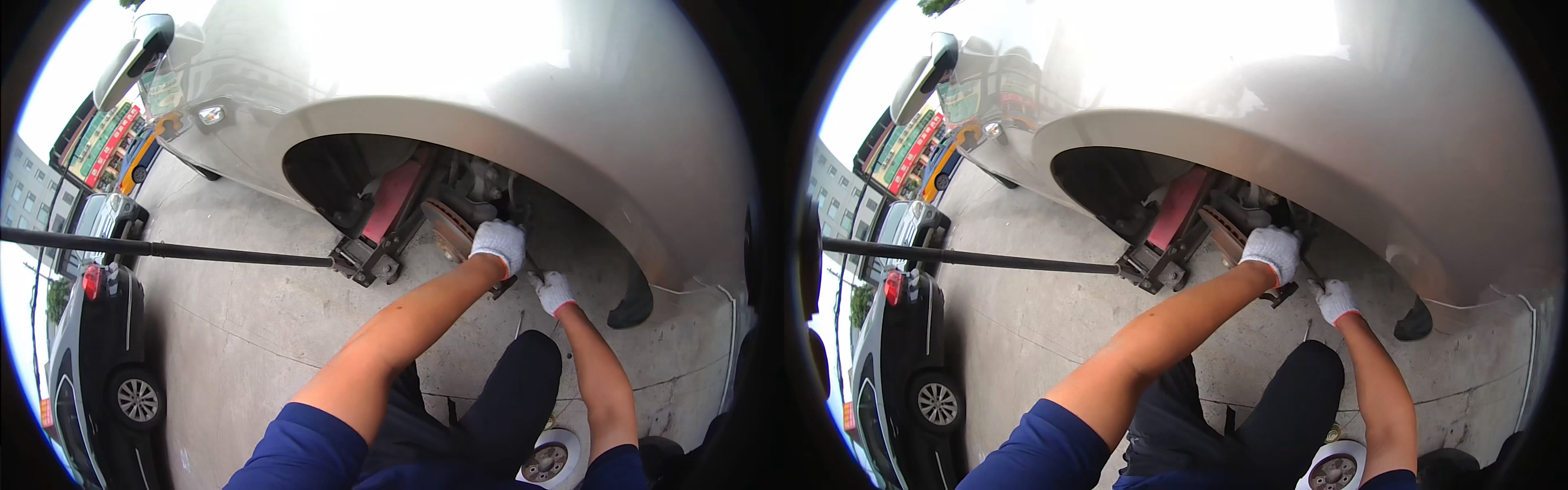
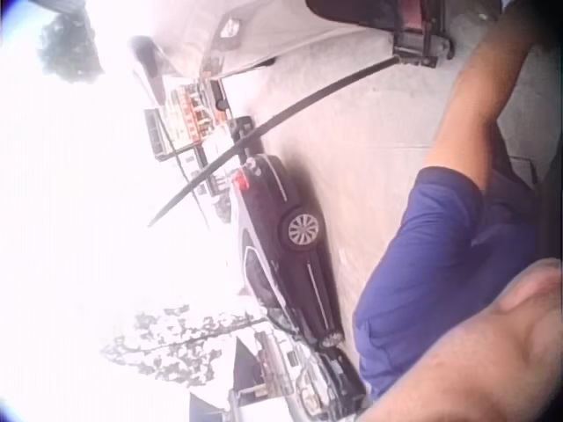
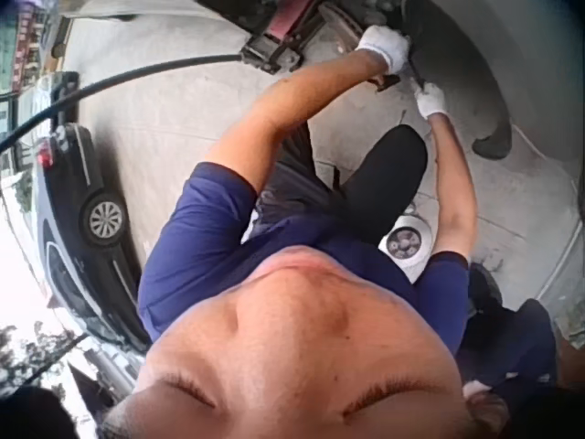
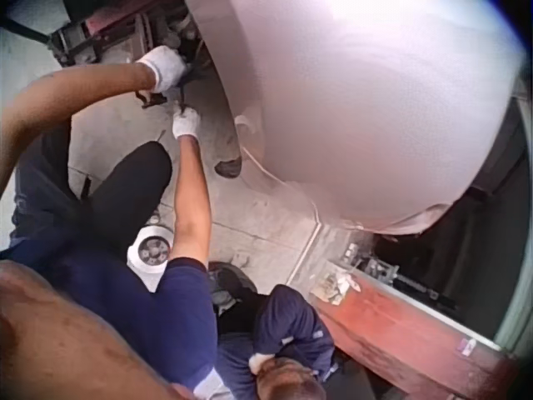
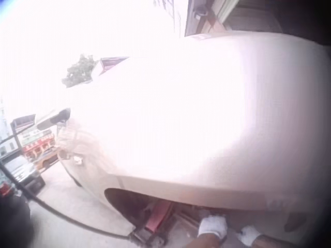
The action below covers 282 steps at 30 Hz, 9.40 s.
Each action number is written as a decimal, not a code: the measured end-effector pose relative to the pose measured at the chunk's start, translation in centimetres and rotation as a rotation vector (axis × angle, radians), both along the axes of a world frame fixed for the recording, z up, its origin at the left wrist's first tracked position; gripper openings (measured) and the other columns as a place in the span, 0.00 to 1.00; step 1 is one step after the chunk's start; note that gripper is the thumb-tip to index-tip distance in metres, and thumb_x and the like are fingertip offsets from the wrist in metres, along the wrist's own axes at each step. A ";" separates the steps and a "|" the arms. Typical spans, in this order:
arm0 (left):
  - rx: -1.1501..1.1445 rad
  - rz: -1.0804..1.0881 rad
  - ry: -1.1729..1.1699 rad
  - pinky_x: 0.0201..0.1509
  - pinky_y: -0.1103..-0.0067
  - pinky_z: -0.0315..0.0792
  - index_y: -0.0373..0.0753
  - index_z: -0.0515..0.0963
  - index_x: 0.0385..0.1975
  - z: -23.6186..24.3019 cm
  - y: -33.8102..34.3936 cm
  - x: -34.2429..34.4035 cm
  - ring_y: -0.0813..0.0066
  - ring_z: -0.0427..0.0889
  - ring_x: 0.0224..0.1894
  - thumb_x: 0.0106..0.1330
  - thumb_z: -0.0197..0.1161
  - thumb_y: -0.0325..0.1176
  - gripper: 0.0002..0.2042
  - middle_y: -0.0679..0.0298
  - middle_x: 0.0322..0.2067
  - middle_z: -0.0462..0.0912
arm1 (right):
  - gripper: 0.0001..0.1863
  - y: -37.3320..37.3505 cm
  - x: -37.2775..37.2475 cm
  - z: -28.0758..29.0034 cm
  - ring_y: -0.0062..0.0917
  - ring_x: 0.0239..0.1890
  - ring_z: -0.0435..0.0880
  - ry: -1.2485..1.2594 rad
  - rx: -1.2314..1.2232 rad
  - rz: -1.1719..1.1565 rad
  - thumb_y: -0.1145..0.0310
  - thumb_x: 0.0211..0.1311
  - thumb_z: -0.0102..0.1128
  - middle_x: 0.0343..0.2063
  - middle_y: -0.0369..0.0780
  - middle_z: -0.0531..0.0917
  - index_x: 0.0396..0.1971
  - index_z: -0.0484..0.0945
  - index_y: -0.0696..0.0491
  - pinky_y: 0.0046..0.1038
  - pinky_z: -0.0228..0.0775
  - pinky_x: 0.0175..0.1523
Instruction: The person removes the old brake pads from the caliper, opens a new box of brake pads, and compares the new pads with the old ones. The person then places the new brake pads into the caliper assembly.
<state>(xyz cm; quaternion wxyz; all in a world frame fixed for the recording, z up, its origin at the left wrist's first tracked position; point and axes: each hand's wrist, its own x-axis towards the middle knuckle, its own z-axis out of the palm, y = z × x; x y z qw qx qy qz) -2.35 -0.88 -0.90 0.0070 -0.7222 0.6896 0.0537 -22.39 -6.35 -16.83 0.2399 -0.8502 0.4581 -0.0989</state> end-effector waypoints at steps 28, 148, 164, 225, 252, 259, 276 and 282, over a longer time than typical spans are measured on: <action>-0.174 -0.459 -0.194 0.71 0.61 0.63 0.45 0.86 0.41 2.1 -0.6 5.6 0.60 0.83 0.51 0.60 0.60 0.31 0.12 0.61 0.32 0.89 | 0.33 0.8 1.4 6.7 0.46 0.50 0.87 0.355 0.174 0.016 0.39 0.75 0.44 0.45 0.49 0.89 0.44 0.88 0.53 0.47 0.78 0.56; -0.307 0.023 0.356 0.45 0.61 0.82 0.39 0.88 0.37 3.0 -1.3 0.4 0.52 0.90 0.41 0.60 0.60 0.33 0.11 0.52 0.36 0.90 | 0.20 -13.1 -10.6 -22.8 0.44 0.46 0.89 0.695 -0.077 0.329 0.53 0.72 0.52 0.43 0.47 0.90 0.42 0.88 0.52 0.42 0.80 0.52; -0.040 0.075 0.207 0.49 0.56 0.81 0.41 0.84 0.47 2.3 0.2 2.3 0.48 0.88 0.44 0.64 0.58 0.38 0.15 0.50 0.40 0.89 | 0.27 -1.4 -0.9 -10.8 0.54 0.46 0.86 0.302 0.213 -0.065 0.45 0.63 0.64 0.40 0.56 0.87 0.37 0.88 0.58 0.48 0.79 0.53; -0.532 0.064 1.164 0.63 0.67 0.76 0.29 0.79 0.56 0.8 3.2 7.1 0.49 0.85 0.56 0.65 0.57 0.29 0.20 0.43 0.50 0.86 | 0.52 10.3 12.7 21.4 0.47 0.74 0.67 0.184 -0.019 0.013 0.45 0.64 0.61 0.73 0.57 0.64 0.78 0.51 0.61 0.39 0.64 0.75; -0.740 0.228 -0.854 0.67 0.61 0.73 0.51 0.73 0.68 60.9 1.4 22.1 0.51 0.76 0.65 0.55 0.77 0.44 0.37 0.55 0.62 0.78 | 0.40 9.5 14.2 18.0 0.51 0.70 0.68 0.176 -0.006 -0.040 0.40 0.64 0.65 0.69 0.47 0.70 0.68 0.72 0.53 0.47 0.73 0.66; -0.699 0.114 -0.726 0.64 0.59 0.76 0.50 0.77 0.63 62.0 -0.3 23.9 0.44 0.80 0.59 0.56 0.70 0.35 0.30 0.50 0.58 0.79 | 0.40 9.5 14.5 18.4 0.52 0.69 0.68 0.177 0.016 -0.040 0.41 0.64 0.65 0.66 0.47 0.72 0.68 0.72 0.53 0.47 0.72 0.67; -0.997 0.235 -0.665 0.63 0.60 0.76 0.33 0.78 0.55 60.5 -2.9 26.0 0.41 0.79 0.57 0.53 0.74 0.36 0.28 0.40 0.54 0.78 | 0.31 9.0 14.9 16.2 0.51 0.62 0.73 0.143 -0.107 -0.074 0.45 0.66 0.60 0.59 0.47 0.78 0.60 0.80 0.52 0.47 0.73 0.63; -1.335 0.213 -0.786 0.59 0.61 0.76 0.35 0.80 0.56 61.0 4.6 24.6 0.45 0.81 0.52 0.60 0.72 0.43 0.26 0.44 0.50 0.79 | 0.26 8.8 14.8 14.9 0.51 0.58 0.76 0.040 -0.311 -0.096 0.48 0.63 0.63 0.54 0.48 0.79 0.51 0.83 0.54 0.48 0.76 0.58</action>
